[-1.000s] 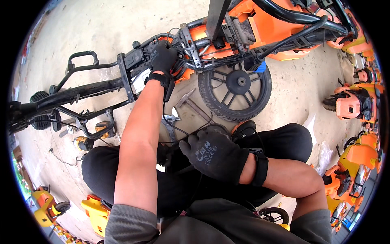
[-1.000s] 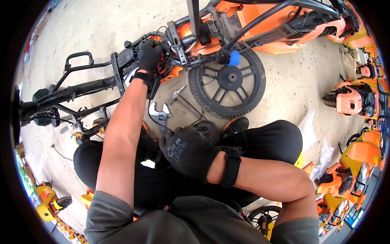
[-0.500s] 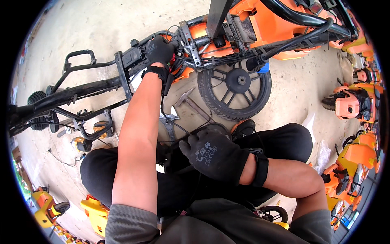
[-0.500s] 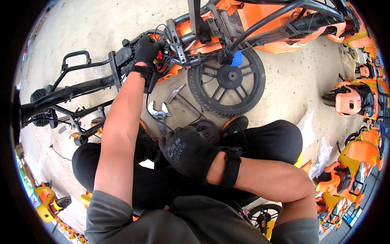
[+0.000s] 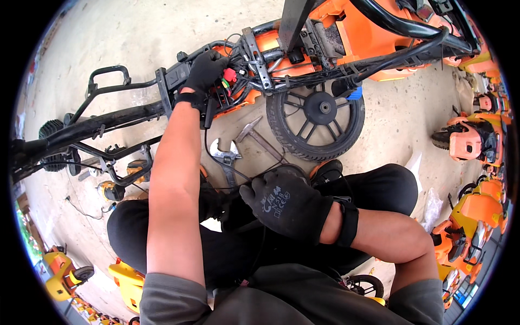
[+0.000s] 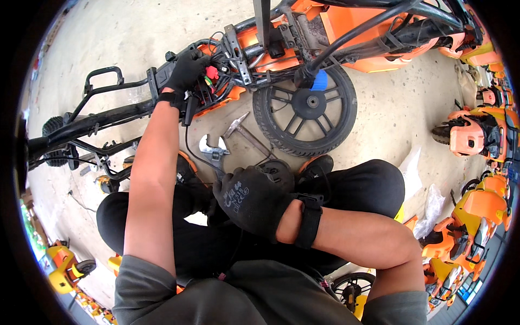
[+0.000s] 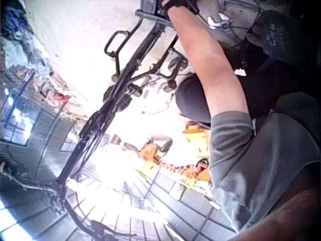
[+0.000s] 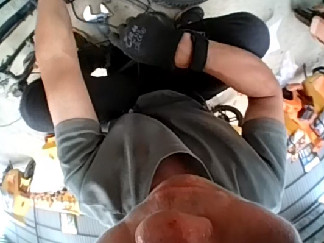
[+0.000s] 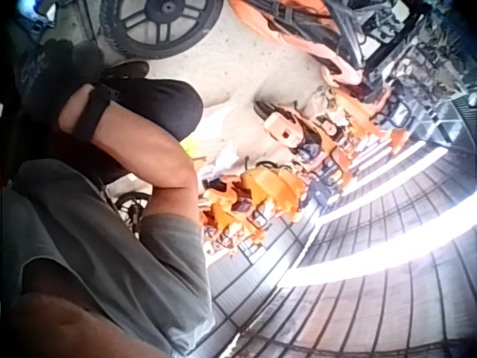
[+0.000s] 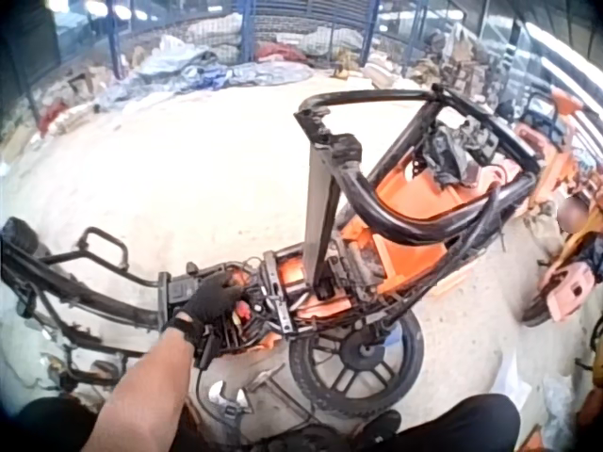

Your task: The person connects and routes electrical wires on a moped frame, using a screwdriver to secure components near the battery compartment and rear wheel.

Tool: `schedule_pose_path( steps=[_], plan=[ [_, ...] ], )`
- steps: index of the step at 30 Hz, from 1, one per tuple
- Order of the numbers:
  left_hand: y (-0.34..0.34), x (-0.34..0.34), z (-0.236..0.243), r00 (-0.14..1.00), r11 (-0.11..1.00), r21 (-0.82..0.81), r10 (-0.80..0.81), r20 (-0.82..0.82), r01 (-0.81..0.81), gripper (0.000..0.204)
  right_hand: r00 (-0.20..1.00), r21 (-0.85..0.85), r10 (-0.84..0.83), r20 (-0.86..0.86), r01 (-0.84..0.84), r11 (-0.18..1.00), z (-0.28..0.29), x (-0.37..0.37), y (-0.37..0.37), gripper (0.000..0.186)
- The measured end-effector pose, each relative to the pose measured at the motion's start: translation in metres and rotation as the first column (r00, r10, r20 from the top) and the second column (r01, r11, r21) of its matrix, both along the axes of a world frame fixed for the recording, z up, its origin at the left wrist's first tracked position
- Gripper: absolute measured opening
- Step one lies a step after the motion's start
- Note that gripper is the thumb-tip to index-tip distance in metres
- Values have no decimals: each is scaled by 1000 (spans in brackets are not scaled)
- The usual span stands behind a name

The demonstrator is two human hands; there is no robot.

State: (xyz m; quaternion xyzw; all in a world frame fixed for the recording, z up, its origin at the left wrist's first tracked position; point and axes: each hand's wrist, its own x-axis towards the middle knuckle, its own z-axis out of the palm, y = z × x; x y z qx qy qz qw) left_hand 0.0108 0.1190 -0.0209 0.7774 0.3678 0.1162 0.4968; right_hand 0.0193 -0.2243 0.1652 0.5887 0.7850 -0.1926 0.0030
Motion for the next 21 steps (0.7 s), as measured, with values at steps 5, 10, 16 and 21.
schedule_pose_path(
  steps=[5,10,16,21],
  plan=[
    [-2,-20,6,988,930,-368,61,141,-5,14,999,39,23,48,-24,999,8,2,-2,35],
    [-8,-36,2,985,955,-297,36,169,16,13,999,48,17,35,-19,999,11,-1,-5,35],
    [-26,-40,0,997,991,-129,-21,75,31,20,1000,73,17,27,-19,997,13,-5,-10,35],
    [-42,-32,-5,999,999,-37,-9,51,11,29,1000,65,9,1,-9,998,11,-4,-10,37]
  ],
)
